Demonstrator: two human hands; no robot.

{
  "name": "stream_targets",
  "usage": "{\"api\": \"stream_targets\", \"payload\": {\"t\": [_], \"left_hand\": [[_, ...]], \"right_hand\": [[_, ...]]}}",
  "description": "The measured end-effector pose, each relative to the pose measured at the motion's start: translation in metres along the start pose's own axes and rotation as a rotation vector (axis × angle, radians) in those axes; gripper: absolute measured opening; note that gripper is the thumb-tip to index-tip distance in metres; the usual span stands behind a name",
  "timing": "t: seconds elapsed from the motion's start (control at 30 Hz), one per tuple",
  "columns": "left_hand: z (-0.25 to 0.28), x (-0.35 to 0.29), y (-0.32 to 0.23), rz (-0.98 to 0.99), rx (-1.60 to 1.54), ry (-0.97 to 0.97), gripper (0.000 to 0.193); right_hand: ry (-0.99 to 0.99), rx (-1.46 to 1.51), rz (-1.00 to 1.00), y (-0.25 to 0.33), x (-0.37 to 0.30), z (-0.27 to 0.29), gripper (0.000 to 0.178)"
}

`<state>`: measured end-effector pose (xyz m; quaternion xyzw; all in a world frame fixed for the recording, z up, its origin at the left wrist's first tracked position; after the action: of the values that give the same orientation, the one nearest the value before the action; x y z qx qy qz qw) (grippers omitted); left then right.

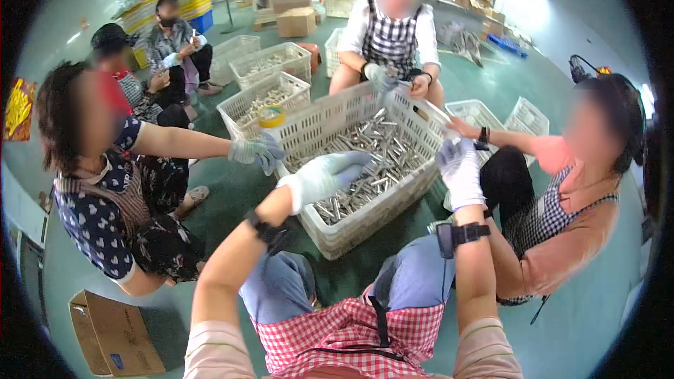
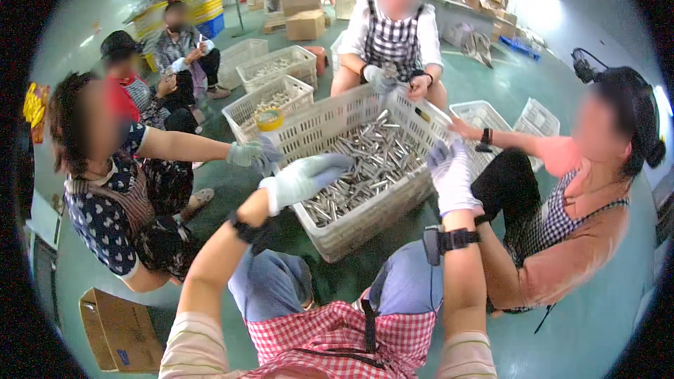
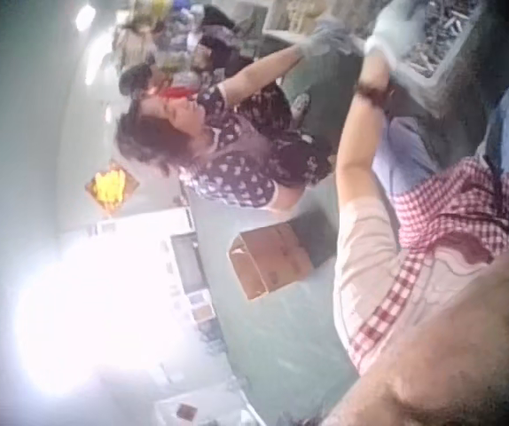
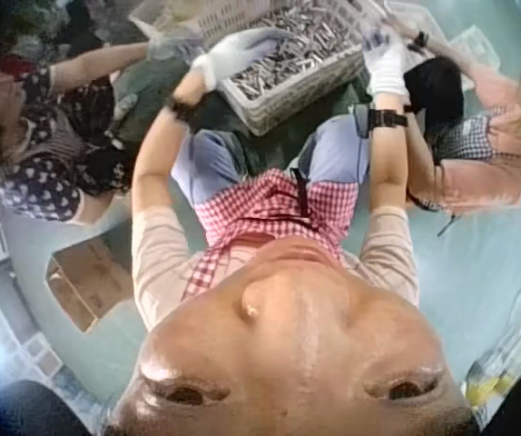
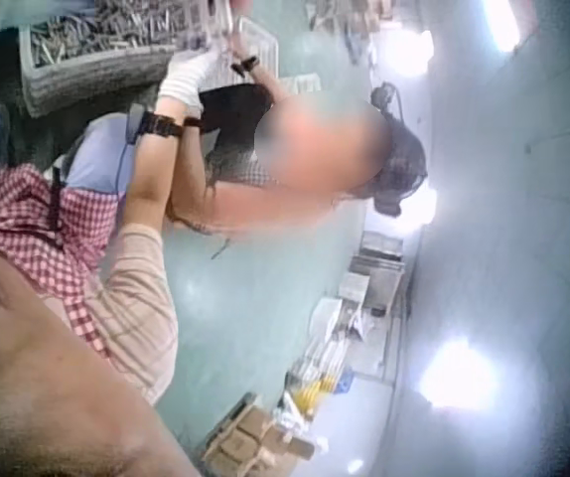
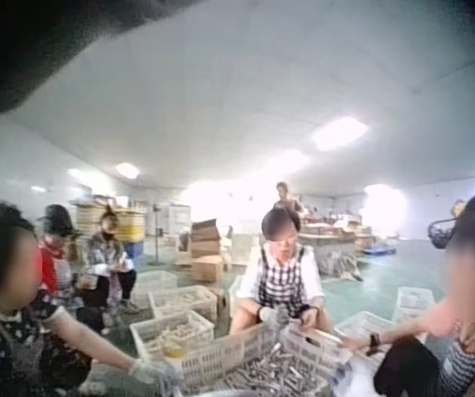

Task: The person sorts small metal components by hand into different plastic bins while sitting on a stool.

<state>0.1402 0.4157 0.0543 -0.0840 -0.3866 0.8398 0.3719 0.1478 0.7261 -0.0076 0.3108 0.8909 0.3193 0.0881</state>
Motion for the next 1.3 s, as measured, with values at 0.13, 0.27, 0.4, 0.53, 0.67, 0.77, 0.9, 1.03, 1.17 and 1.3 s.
{"api": "stream_targets", "payload": {"t": [0.13,0.27,0.4,0.53,0.67,0.77,0.9,1.03,1.17,1.3], "left_hand": [[-0.044,0.032,0.043,0.021,0.044,0.046,0.035],[-0.075,0.031,0.069,0.107,0.045,0.281,0.036],[-0.084,0.017,0.127,0.311,-0.073,0.292,0.036],[-0.088,0.005,0.155,0.468,-0.013,0.399,0.038],[-0.103,0.006,0.159,0.524,0.062,0.554,0.044],[-0.106,0.009,0.162,0.461,0.173,0.474,0.044],[-0.103,0.001,0.165,0.586,0.101,0.476,0.042],[-0.102,0.003,0.167,0.524,0.097,0.528,0.044],[-0.112,0.008,0.167,0.488,0.091,0.510,0.043],[-0.113,0.005,0.170,0.499,0.026,0.526,0.043]], "right_hand": [[0.031,-0.093,-0.010,-0.076,0.012,-0.012,0.021],[0.029,-0.182,-0.125,-0.102,0.019,0.022,0.027],[-0.018,-0.238,-0.171,-0.122,0.019,0.053,0.024],[0.068,-0.353,-0.161,-0.130,0.016,0.054,0.035],[0.103,-0.366,-0.183,-0.132,0.017,0.065,0.055],[0.184,-0.471,-0.185,-0.132,0.015,0.066,0.055],[0.295,-0.469,-0.088,-0.162,0.037,0.083,0.031],[0.214,-0.402,-0.143,-0.139,0.008,0.045,0.019],[0.215,-0.439,-0.112,-0.129,0.010,0.054,0.020],[0.265,-0.531,-0.100,-0.133,0.010,0.058,0.036]]}}
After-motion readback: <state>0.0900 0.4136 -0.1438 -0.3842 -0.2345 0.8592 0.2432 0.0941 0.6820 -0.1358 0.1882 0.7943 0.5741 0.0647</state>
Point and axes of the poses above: each hand's wrist, its own x-axis towards the middle knuckle, its own z-axis out of the back of the hand, y = z × x, the point moved 5 cm from there along x, towards the middle knuckle, and after that the axes turned 14 degrees about z, right-handed, at the moved point
